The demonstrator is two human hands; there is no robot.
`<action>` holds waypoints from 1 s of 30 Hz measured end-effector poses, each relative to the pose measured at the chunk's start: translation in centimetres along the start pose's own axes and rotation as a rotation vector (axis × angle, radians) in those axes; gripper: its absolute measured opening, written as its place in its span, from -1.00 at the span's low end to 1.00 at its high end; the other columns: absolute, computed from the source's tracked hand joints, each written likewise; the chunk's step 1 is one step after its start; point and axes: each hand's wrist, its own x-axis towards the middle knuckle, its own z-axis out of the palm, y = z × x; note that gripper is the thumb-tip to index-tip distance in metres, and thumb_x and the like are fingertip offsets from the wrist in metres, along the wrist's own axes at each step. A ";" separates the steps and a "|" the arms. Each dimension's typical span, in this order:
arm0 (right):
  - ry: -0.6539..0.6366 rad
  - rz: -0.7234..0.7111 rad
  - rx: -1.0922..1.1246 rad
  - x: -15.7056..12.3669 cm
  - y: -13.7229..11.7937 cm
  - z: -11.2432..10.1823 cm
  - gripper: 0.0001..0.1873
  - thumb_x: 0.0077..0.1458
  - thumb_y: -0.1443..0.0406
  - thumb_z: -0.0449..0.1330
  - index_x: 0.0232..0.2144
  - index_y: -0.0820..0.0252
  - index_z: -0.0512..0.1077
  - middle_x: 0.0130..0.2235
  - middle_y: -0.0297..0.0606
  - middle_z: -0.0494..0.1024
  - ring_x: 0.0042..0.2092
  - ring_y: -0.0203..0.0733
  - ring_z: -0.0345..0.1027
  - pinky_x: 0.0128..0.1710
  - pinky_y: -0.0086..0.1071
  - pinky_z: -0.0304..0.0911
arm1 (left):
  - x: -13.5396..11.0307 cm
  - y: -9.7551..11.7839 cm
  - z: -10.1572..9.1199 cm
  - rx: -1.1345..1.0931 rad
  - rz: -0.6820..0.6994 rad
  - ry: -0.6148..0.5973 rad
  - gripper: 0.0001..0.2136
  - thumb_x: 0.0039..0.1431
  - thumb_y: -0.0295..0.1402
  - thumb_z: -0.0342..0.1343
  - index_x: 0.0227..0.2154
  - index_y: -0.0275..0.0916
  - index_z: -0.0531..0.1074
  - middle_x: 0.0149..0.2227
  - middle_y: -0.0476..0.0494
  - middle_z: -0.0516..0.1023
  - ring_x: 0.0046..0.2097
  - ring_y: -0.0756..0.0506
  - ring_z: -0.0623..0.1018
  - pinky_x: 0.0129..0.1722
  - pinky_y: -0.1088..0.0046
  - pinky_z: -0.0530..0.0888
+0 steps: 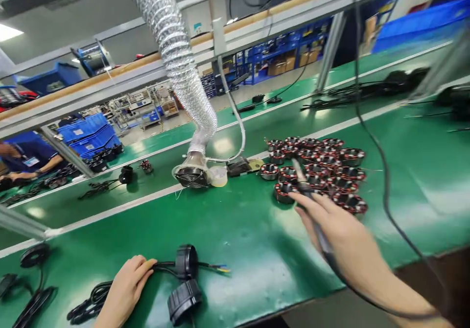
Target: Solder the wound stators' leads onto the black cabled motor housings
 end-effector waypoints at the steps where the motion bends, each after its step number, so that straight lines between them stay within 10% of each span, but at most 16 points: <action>1: -0.018 -0.015 -0.018 0.3 0.2 1.2 -0.66 0.38 0.27 -0.04 0.07 0.19 0.43 -0.02 0.00 0.52 -0.11 -0.02 0.50 -0.13 -0.22 0.41 | 0.9 0.0 0.0 0.010 -0.001 -0.015 -0.63 0.32 -0.03 -0.09 -0.10 0.05 0.59 -0.23 -0.19 0.59 -0.19 -0.22 0.56 -0.14 0.24 0.52; 7: -0.241 0.005 -0.061 0.8 2.6 6.6 -0.47 0.19 0.53 -0.12 0.13 0.32 0.39 0.05 0.10 0.48 0.01 0.03 0.45 -0.03 -0.14 0.44 | 5.3 -0.7 -3.1 0.025 -0.055 -0.269 -0.67 0.30 -0.11 -0.08 -0.13 0.00 0.59 -0.17 -0.13 0.58 -0.14 -0.19 0.57 -0.11 0.33 0.46; 16: -0.130 -0.095 0.137 -0.7 3.7 8.5 -0.57 0.22 0.39 0.00 0.06 0.35 0.47 -0.05 0.20 0.49 -0.04 0.12 0.43 -0.03 -0.05 0.33 | 5.4 -2.4 -8.1 0.148 -0.183 -0.412 -0.75 0.16 -0.28 0.05 -0.24 -0.12 0.62 -0.20 -0.13 0.58 -0.13 -0.18 0.54 -0.10 0.38 0.38; 21: -0.149 -0.015 0.260 -2.2 0.2 8.4 -0.59 0.23 0.37 0.01 0.07 0.21 0.47 0.00 0.13 0.48 0.01 0.11 0.42 -0.02 -0.09 0.36 | 6.2 -3.7 -9.9 -0.066 -0.286 -0.460 -0.68 -0.02 -0.21 0.19 -0.20 -0.19 0.62 -0.18 -0.13 0.60 -0.16 -0.18 0.55 -0.14 0.39 0.44; 26: -0.258 0.015 0.457 -3.0 -6.5 7.3 -0.45 0.19 0.49 -0.11 0.17 0.12 0.34 0.20 0.03 0.37 0.20 -0.01 0.33 0.08 -0.12 0.39 | 15.0 -1.2 -7.7 -0.338 -0.136 -0.190 -0.50 0.13 0.03 0.06 -0.07 -0.26 0.57 -0.02 -0.22 0.59 -0.03 -0.22 0.53 0.00 0.31 0.43; 30: -0.232 -0.035 0.599 -2.6 -9.7 6.8 -0.43 0.11 0.54 -0.06 0.15 0.15 0.30 0.17 0.03 0.37 0.19 -0.07 0.35 0.11 -0.20 0.37 | 22.3 2.4 -2.9 -0.242 -0.094 -0.205 -0.44 -0.02 0.07 0.11 -0.14 -0.33 0.53 -0.10 -0.26 0.58 -0.16 -0.19 0.53 -0.17 0.34 0.46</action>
